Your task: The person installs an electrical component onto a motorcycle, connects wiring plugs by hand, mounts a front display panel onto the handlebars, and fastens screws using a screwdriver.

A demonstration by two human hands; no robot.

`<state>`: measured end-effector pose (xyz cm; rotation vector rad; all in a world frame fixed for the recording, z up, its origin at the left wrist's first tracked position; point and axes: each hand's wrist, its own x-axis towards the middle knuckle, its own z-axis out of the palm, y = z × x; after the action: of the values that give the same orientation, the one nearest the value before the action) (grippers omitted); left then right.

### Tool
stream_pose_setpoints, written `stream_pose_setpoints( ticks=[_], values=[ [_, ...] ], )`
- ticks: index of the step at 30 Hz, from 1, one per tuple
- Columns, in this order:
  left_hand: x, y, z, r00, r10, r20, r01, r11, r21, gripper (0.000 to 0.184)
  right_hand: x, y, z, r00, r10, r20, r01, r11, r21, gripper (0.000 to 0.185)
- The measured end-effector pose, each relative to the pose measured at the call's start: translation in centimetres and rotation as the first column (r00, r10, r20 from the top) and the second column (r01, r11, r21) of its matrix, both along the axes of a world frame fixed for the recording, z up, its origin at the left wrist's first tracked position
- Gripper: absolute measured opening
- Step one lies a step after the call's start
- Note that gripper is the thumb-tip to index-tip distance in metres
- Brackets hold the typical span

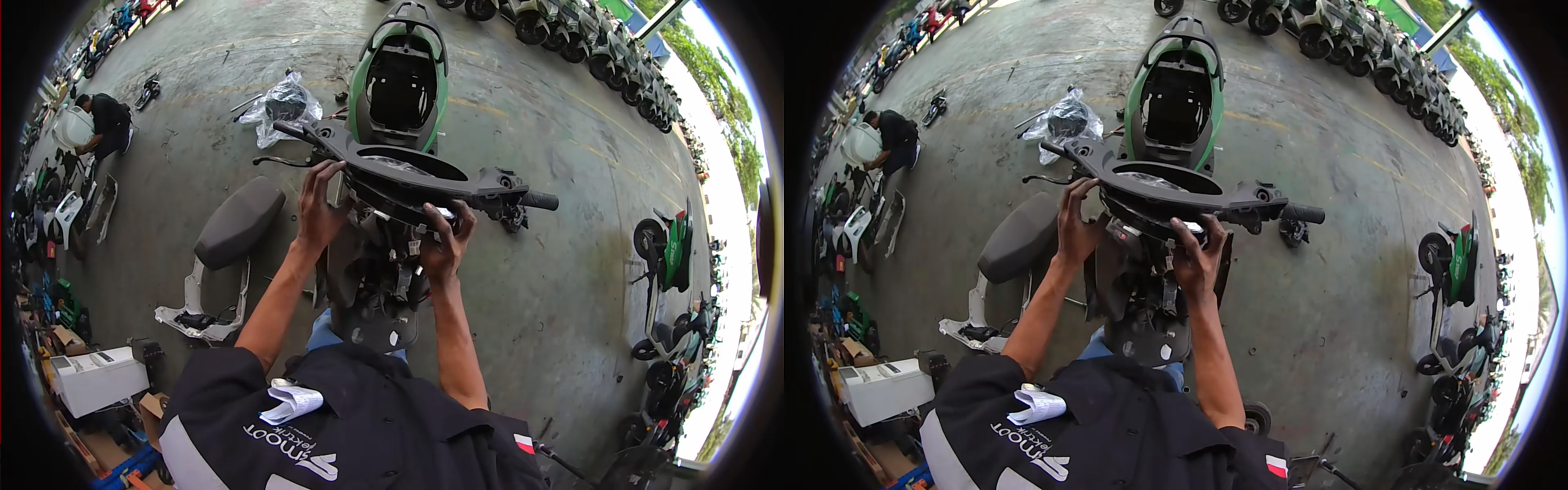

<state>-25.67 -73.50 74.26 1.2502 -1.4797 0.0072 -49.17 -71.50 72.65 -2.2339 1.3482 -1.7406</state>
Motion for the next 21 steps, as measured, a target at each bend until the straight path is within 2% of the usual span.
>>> stream_pose_setpoints(
  ticks=[2,3,5,9,13,15,16,19,21],
  values=[
    [0.5,-1.4,-2.0,0.989,-0.144,0.019,0.144,0.990,0.003,0.067,0.5,-0.3,-0.2,0.999,-0.023,0.027,0.024,1.000,-0.014,0.069],
    [0.5,-1.6,-2.7,0.988,-0.154,0.019,0.154,0.988,0.006,0.067,0.6,-0.4,-0.3,0.998,-0.029,0.053,0.031,0.999,-0.032,0.069],
    [0.5,-2.3,-3.9,0.987,-0.095,0.127,0.112,0.985,-0.131,0.067,0.6,-0.6,-0.3,0.998,-0.034,0.055,0.036,0.999,-0.037,0.070],
    [-1.5,-2.1,-3.8,0.990,-0.097,0.103,0.117,0.970,-0.211,0.067,0.3,-0.5,0.1,0.999,-0.037,0.008,0.038,0.998,-0.055,0.069],
    [-2.4,-2.5,-4.9,0.994,-0.025,0.105,0.047,0.975,-0.215,0.063,-0.1,-0.5,0.2,0.999,-0.007,-0.040,0.004,0.998,-0.064,0.067],
    [-1.9,-2.2,-4.6,0.992,-0.034,0.122,0.056,0.982,-0.183,0.062,0.2,-0.7,0.1,0.997,0.029,0.074,-0.021,0.994,-0.108,0.064],
    [-1.9,-1.8,-4.3,0.991,-0.040,0.126,0.063,0.982,-0.181,0.062,0.1,-0.6,0.3,0.998,0.038,0.054,-0.032,0.993,-0.113,0.061],
    [-2.2,-1.6,-3.1,0.995,-0.015,0.099,0.038,0.973,-0.227,0.060,1.0,-0.6,-0.3,0.987,-0.047,0.155,0.062,0.994,-0.093,0.058],
    [-2.9,-1.7,-2.6,0.996,0.027,0.081,-0.011,0.980,-0.198,0.059,0.5,-0.5,-0.3,0.984,-0.100,0.147,0.107,0.993,-0.044,0.057]
  ],
)
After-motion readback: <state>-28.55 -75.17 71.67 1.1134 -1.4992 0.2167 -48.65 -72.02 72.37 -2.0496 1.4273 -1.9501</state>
